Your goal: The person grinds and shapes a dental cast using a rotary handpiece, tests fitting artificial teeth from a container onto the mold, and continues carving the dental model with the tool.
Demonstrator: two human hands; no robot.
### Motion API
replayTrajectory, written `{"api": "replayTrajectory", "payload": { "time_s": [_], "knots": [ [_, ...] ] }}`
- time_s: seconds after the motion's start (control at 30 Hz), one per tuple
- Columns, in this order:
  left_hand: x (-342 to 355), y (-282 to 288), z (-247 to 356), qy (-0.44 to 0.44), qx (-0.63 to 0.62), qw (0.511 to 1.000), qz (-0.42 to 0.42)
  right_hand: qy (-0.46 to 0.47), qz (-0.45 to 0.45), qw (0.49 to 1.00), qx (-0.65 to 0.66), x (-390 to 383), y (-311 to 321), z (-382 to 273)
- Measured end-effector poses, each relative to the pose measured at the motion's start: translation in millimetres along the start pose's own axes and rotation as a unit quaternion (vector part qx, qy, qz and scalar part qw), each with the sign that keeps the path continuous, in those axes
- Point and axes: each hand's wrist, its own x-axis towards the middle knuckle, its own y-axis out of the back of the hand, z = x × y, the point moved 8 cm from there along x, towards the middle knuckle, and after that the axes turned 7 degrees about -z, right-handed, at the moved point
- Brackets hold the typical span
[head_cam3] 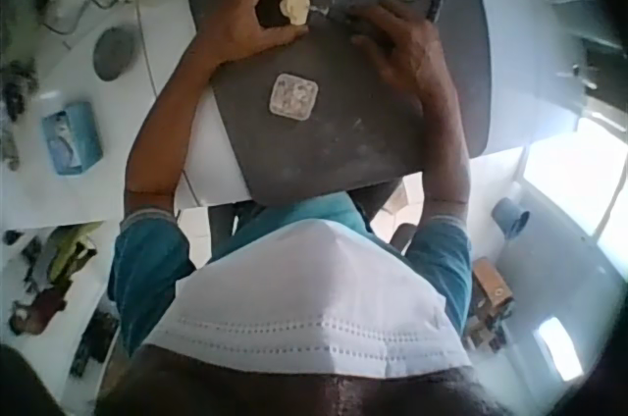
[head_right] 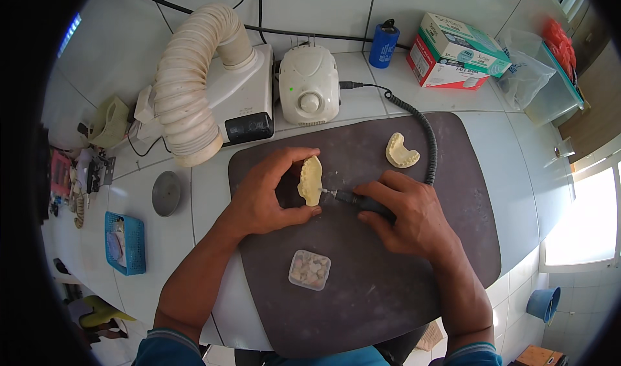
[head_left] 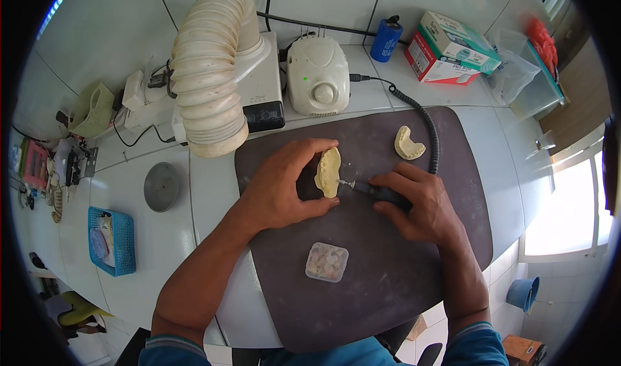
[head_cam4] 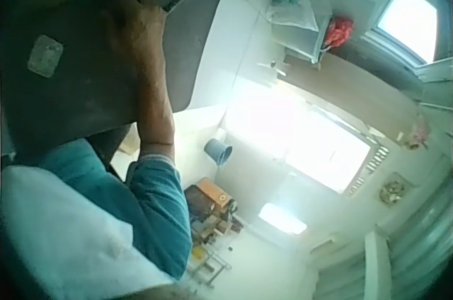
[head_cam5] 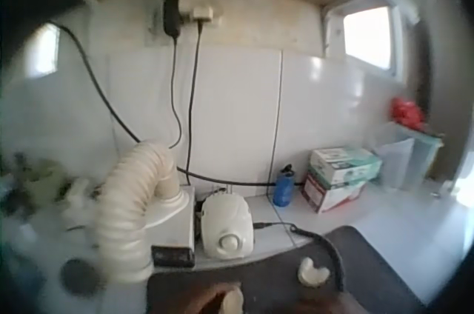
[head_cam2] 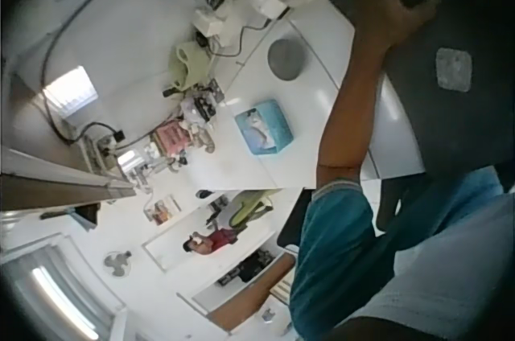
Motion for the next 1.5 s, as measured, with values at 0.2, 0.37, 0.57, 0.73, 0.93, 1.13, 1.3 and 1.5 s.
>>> {"api": "replayTrajectory", "payload": {
  "time_s": [0.2, 0.37, 0.57, 0.73, 0.93, 1.13, 1.3, 1.5],
  "knots": [
    [0.5, 0.6, 3.1, -0.014, 0.022, 1.000, -0.001, 0.001, -0.002, 1.000, -0.003, 0.0, -0.2, 0.4],
    [0.8, -0.3, 3.4, -0.003, 0.031, 0.999, -0.023, 0.001, 0.006, 1.000, 0.000, -0.2, -0.5, 0.8],
    [0.9, -0.4, 5.1, -0.011, 0.038, 0.999, -0.023, -0.005, 0.011, 1.000, 0.002, -0.4, -0.9, 1.5],
    [1.7, -0.8, 5.9, -0.036, 0.044, 0.998, -0.013, 0.002, 0.008, 1.000, 0.001, -0.5, -1.0, 1.1],
    [2.3, -2.2, 3.9, -0.040, 0.048, 0.998, -0.011, 0.000, 0.010, 1.000, 0.001, -0.4, -0.8, 0.7],
    [1.5, -2.3, 3.8, -0.034, 0.048, 0.998, -0.017, -0.003, 0.004, 1.000, 0.003, -0.7, -0.4, 1.0],
    [1.3, -2.0, 3.6, -0.029, 0.049, 0.998, -0.016, -0.001, 0.003, 1.000, 0.002, -0.6, -0.4, 1.3],
    [1.5, -0.9, 4.2, -0.022, 0.046, 0.999, -0.010, -0.003, 0.010, 1.000, 0.002, -0.2, -0.1, 1.2]
  ]
}}
